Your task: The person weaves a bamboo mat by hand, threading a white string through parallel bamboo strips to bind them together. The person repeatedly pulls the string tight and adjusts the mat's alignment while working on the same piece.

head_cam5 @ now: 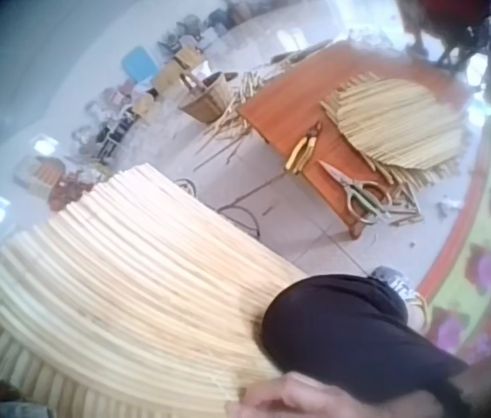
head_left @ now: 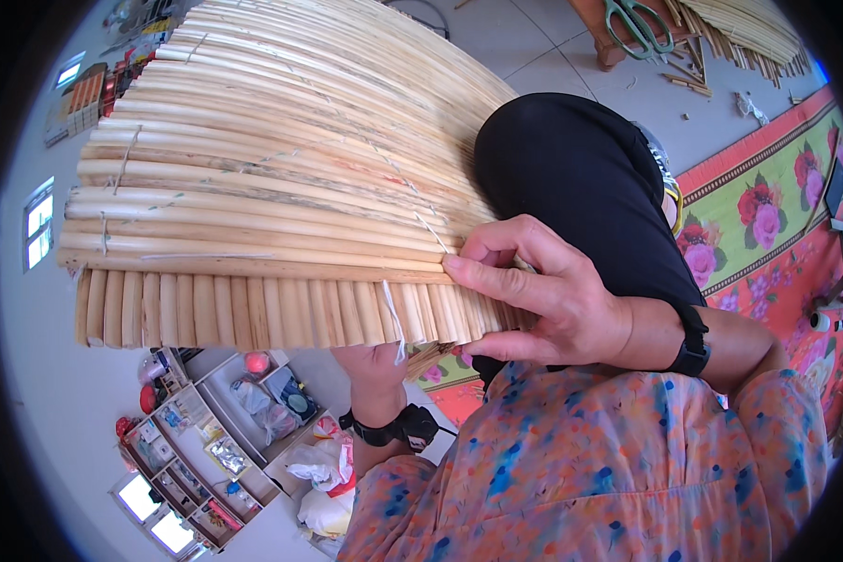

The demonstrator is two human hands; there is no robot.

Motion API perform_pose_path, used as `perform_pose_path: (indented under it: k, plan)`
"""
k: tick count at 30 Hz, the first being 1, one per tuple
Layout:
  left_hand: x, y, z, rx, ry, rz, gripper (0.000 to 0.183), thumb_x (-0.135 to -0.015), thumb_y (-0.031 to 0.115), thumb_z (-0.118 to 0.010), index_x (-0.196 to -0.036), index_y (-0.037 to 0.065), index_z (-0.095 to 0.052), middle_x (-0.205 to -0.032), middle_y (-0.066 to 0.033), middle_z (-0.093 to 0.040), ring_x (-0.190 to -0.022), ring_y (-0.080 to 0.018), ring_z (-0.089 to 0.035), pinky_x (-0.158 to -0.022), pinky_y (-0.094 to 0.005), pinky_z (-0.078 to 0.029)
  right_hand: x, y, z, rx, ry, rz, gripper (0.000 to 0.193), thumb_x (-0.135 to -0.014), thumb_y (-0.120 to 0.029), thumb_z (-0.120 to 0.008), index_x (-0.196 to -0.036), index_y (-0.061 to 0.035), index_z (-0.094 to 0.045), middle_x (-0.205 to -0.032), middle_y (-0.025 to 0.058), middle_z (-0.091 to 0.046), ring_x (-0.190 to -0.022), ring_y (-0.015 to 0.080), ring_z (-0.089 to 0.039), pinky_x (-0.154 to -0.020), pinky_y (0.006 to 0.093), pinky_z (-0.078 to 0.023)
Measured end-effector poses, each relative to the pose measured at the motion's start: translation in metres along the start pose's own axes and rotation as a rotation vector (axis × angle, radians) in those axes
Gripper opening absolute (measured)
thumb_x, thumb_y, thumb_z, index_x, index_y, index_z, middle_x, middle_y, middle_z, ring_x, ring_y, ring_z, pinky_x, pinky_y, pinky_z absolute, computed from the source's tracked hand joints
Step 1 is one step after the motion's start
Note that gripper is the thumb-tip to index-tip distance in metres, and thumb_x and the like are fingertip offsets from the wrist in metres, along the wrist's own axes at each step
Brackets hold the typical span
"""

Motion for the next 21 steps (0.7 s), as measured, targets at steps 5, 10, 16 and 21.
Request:
perform_pose_path:
  k: [5, 10, 16, 21]
  plan:
    - [0.001, 0.000, -0.002, 0.103, 0.066, 0.021, 0.054, -0.089, 0.007, -0.067, -0.137, -0.008, -0.049, -0.138, -0.0189, -0.056, -0.123, -0.0271, -0.057, -0.107, -0.0401, -0.042, 0.000, 0.000, 0.000, 0.006, -0.037, 0.003, 0.066, -0.079, -0.027, -0.084, -0.134, -0.0011, -0.061, -0.116, 0.0126, -0.056, -0.096, 0.0235, -0.058, -0.078, 0.0322, -0.053]
    - [-0.002, -0.002, -0.010, 0.005, 0.048, -0.042, 0.057, -0.094, 0.010, -0.061, -0.145, -0.004, -0.038, -0.136, -0.0197, -0.053, -0.119, -0.0281, -0.061, -0.099, -0.0406, -0.054, 0.001, 0.004, 0.002, 0.039, -0.035, 0.011, 0.065, -0.079, -0.027, -0.084, -0.134, -0.0014, -0.061, -0.117, 0.0125, -0.056, -0.097, 0.0239, -0.058, -0.080, 0.0321, -0.053]
    - [0.000, 0.011, -0.007, -0.011, 0.063, -0.089, 0.057, -0.094, 0.012, -0.062, -0.144, -0.005, -0.039, -0.135, -0.0197, -0.054, -0.117, -0.0279, -0.061, -0.099, -0.0408, -0.054, -0.001, 0.002, -0.001, -0.013, -0.041, 0.008, 0.064, -0.080, -0.027, -0.084, -0.134, -0.0018, -0.061, -0.118, 0.0126, -0.056, -0.097, 0.0246, -0.058, -0.080, 0.0330, -0.054]
    - [-0.014, 0.021, -0.022, -0.078, -0.033, -0.174, 0.058, -0.093, 0.010, -0.061, -0.143, -0.006, -0.038, -0.134, -0.0201, -0.055, -0.117, -0.0285, -0.061, -0.099, -0.0414, -0.053, -0.004, 0.003, 0.001, 0.045, -0.017, 0.023, 0.067, -0.074, -0.022, -0.084, -0.133, -0.0013, -0.060, -0.116, 0.0129, -0.057, -0.095, 0.0271, -0.058, -0.083, 0.0360, -0.053]
Point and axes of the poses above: each hand's wrist, its own x-axis away from the middle knuckle, its own z-axis out of the back of the hand, y = z × x, the point moved 8 cm from there along -x, towards the middle knuckle
